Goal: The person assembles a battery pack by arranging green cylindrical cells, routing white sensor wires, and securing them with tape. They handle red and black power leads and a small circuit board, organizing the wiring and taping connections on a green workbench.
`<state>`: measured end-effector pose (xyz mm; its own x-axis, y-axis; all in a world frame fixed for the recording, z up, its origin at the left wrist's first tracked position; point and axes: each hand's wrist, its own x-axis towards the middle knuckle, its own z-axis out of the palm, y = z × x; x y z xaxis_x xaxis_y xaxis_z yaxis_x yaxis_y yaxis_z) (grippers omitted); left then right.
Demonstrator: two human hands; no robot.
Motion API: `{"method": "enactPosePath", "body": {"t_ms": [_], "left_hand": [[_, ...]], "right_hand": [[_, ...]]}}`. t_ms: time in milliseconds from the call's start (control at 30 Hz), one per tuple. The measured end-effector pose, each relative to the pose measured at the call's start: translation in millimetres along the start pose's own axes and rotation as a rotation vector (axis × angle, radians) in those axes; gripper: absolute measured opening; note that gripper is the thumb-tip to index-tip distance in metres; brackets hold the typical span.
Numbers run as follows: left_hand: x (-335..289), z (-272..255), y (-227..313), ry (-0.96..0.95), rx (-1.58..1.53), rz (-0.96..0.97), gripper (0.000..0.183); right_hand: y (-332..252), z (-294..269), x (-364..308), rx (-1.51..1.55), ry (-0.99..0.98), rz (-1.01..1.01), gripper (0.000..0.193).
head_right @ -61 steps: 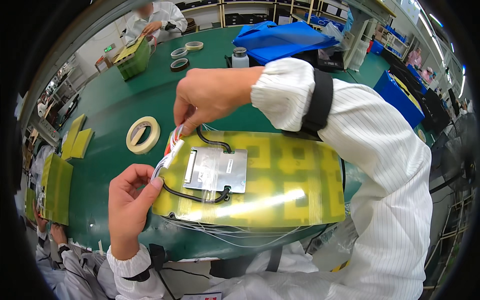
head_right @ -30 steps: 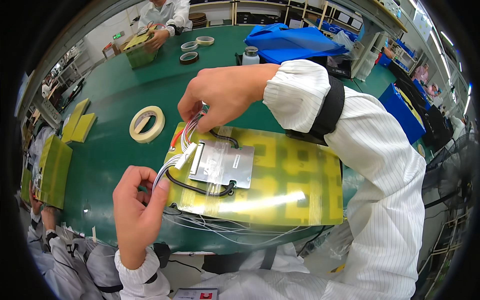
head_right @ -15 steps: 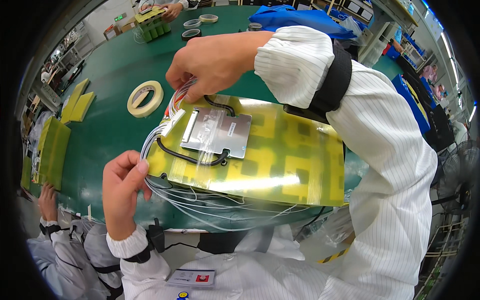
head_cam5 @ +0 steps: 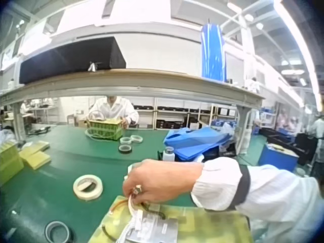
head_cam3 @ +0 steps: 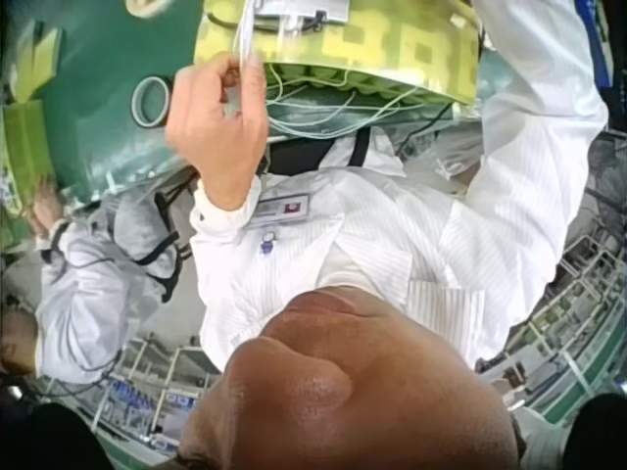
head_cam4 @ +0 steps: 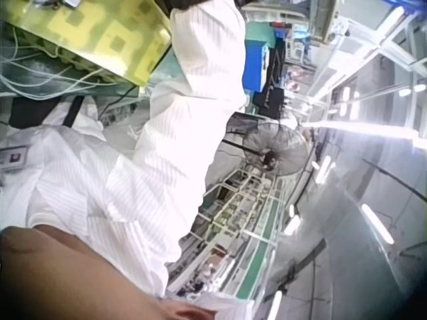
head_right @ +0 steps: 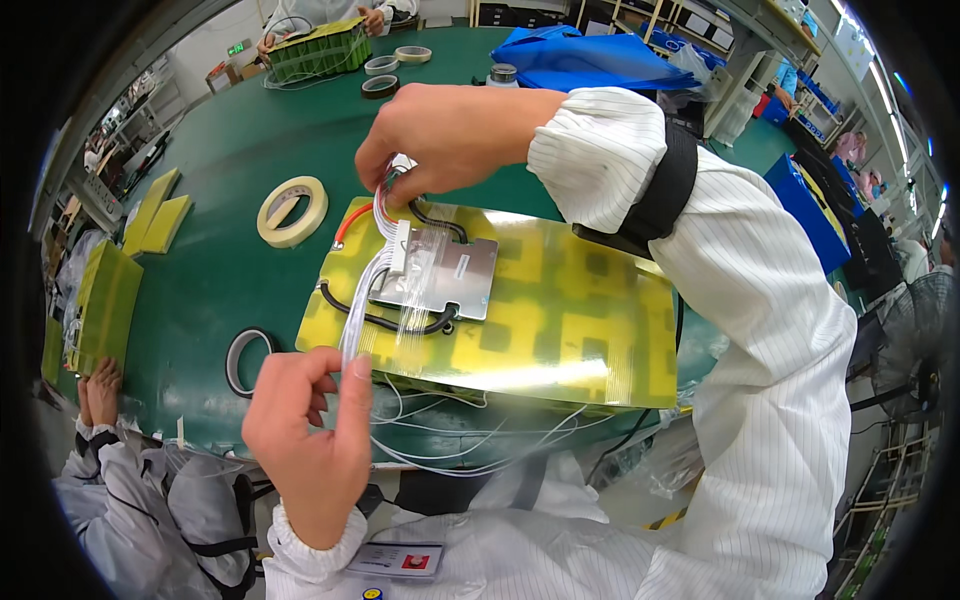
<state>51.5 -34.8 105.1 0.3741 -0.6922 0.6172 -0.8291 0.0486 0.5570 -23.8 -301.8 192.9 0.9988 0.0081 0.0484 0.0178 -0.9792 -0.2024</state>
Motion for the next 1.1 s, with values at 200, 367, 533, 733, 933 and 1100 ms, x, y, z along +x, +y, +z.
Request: {"method": "enactPosePath", "body": {"t_ms": [200,367,533,733,933,1100], "left_hand": [[5.4,6.0,1.2,0.023,0.03,0.051,0.019],[6.3,14.8,-6.1,0.054,0.004,0.123,0.018],[1.8,16.6,-10.8,0.057,-0.03,0.081,0.02],[-29.4,14.2,-20.9,0.188,-0.275,-0.068,0.044],[-46.4,24.0,-31.5,0.028,-0.337,-0.207,0.046],[-46.4,34.3,-42.2,0.047,-0.408,-0.141,0.036]], "right_hand": [[12.9,-2.3,-1.9,0.049,0.01,0.151,0.019],[10.1,-11.9,-11.0,-0.01,0.045,0.122,0.031],[-56.9,-14.5,-7.7,0.073,-0.061,-0.045,0.043],[-110.1,5.6,-11.4,-0.158,-0.165,-0.079,0.018],[-120.0,5.6,-21.9,-0.315,-0.164,-0.005,0.007],[-126.3,15.4,-12.5,-0.48,-0.091,-0.013,0.013]]}}
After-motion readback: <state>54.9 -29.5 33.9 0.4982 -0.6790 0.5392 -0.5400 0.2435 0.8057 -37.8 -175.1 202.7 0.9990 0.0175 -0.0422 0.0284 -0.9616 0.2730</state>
